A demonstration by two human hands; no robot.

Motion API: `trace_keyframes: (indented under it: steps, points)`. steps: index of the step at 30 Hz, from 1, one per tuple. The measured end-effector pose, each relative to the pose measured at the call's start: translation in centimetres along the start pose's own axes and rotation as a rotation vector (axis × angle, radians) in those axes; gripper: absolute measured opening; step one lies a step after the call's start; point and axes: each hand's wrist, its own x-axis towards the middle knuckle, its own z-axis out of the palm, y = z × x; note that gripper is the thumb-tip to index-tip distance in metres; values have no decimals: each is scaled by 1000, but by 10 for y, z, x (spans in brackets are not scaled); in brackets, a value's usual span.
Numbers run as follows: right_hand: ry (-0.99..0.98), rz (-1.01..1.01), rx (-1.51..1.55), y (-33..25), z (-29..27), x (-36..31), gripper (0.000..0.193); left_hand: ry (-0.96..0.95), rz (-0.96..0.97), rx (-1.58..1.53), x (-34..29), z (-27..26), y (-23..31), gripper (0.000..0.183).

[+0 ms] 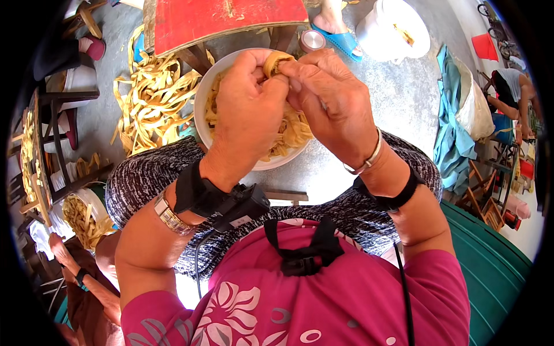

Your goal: The person picks up long strips of dough, folds and braids them into specific shapes by hand, and places the finished pieces into a white bucket.

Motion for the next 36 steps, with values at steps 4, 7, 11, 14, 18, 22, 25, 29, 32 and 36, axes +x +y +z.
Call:
trace_keyframes:
  steps: [4,7,11,14,18,22,25,29,32,36]
  points:
    - [-10,-47,162,7,-9,4,20,-84,-20,60,0,-7,3,16]
    - [3,179,390,3,-17,5,17,-142,-89,31,1,-12,8,17]
    - [-107,320,516,4,-20,10,15,-251,-120,67,2,-11,8,18]
    - [-143,365,677,5,-18,9,11,-284,-108,110,4,-14,6,19]
    - [-132,409,784,6,-11,5,8,-222,-105,65,1,-13,0,15]
    - [-122,485,865,2,-6,2,7,-141,33,180,2,-13,-9,9]
    - [-89,507,899,2,-6,2,9,-108,88,143,0,-9,-7,10]
    - [-195,505,807,5,-13,3,13,-152,139,64,0,-8,-3,15]
    - [-241,455,769,7,-18,1,15,-258,39,51,2,-14,4,16]
    - [-235,434,793,9,-18,-2,12,-371,-62,60,2,-18,8,16]
